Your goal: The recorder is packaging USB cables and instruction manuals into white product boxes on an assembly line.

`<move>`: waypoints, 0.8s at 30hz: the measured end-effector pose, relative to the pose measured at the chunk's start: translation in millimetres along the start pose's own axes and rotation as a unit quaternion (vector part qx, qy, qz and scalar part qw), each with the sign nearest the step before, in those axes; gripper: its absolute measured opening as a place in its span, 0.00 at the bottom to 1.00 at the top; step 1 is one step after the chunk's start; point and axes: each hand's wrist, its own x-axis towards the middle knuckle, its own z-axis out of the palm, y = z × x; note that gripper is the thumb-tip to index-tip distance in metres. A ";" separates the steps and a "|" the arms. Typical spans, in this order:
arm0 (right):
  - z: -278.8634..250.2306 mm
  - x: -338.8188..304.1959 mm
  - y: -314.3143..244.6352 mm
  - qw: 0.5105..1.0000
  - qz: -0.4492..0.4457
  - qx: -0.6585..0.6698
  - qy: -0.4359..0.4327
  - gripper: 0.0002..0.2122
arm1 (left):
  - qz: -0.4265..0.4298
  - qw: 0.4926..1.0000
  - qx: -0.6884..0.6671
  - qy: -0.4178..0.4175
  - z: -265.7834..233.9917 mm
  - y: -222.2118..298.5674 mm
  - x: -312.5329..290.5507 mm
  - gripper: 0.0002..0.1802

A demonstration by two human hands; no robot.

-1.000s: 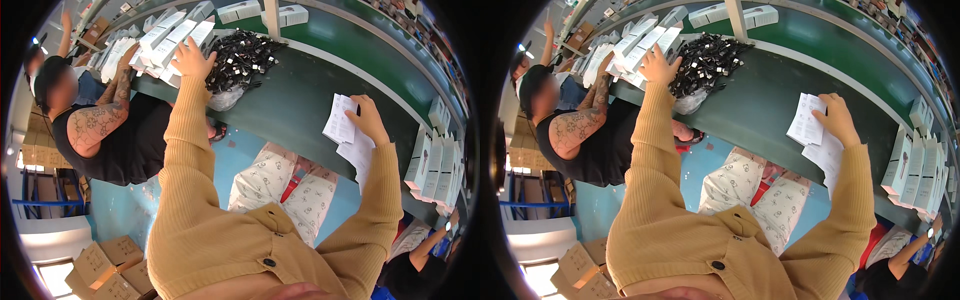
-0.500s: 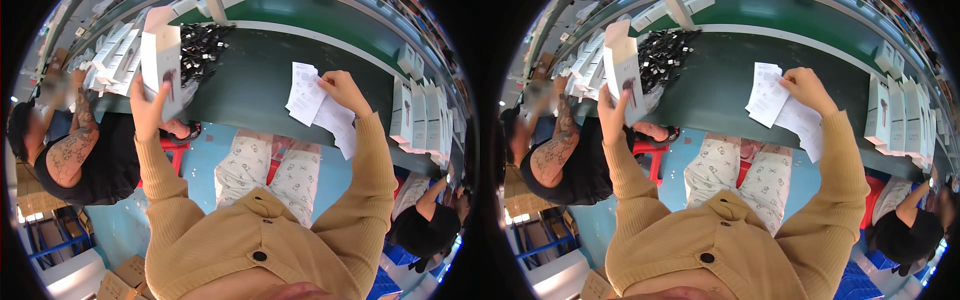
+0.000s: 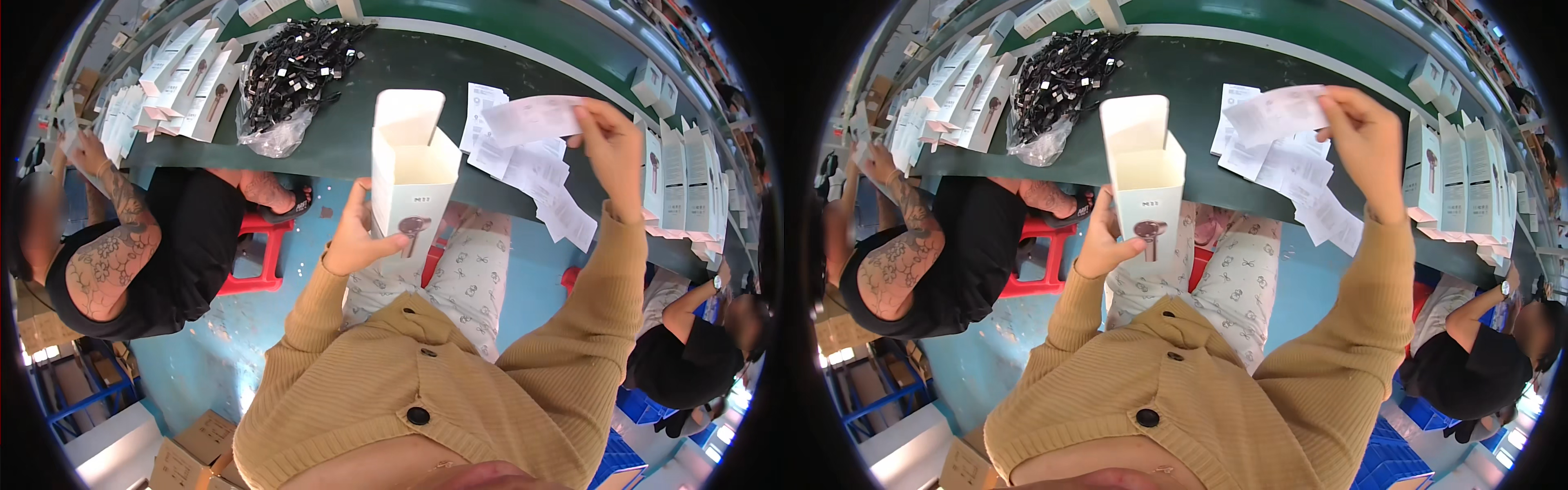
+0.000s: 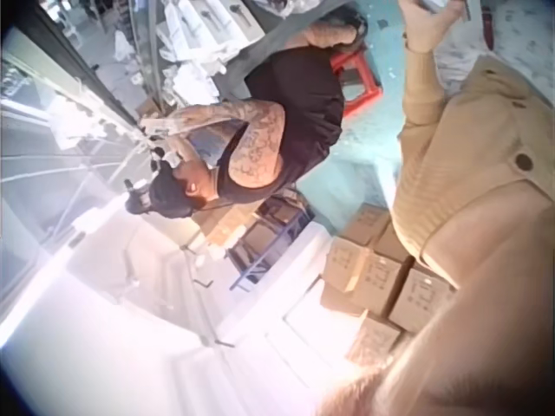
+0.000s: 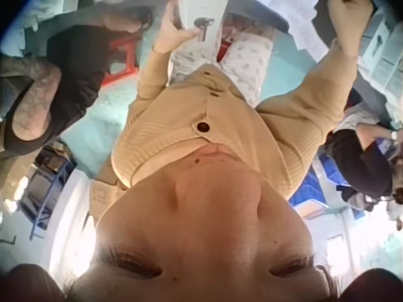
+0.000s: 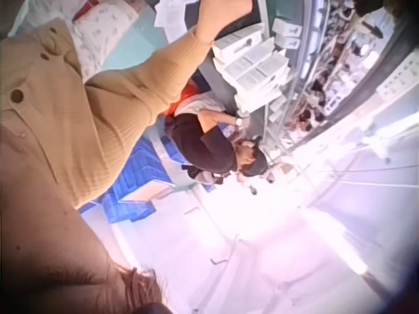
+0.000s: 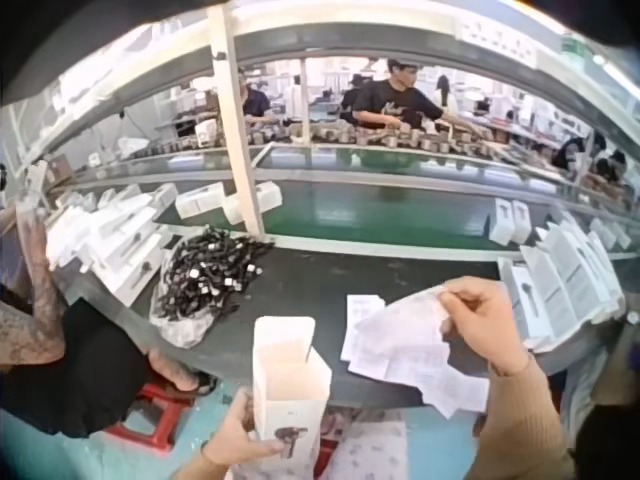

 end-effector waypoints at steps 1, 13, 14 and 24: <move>-7.7 -6.7 -12.9 1.000 -0.008 0.010 0.026 0.08 | 0.001 1.000 -0.003 0.004 2.0 -2.4 -2.8 0.40; 46.9 -47.3 -78.9 0.941 -0.271 -0.107 -0.175 0.06 | -0.033 0.993 0.068 -0.089 21.5 -6.2 -11.5 0.39; 55.6 -47.4 -78.5 0.942 -0.243 -0.113 -0.203 0.09 | -0.057 0.992 0.064 -0.093 17.4 -5.5 -10.9 0.40; 227.4 63.9 -25.6 0.922 -0.248 -0.218 -0.203 0.14 | -0.020 0.998 0.052 0.022 -30.1 -10.5 -48.6 0.53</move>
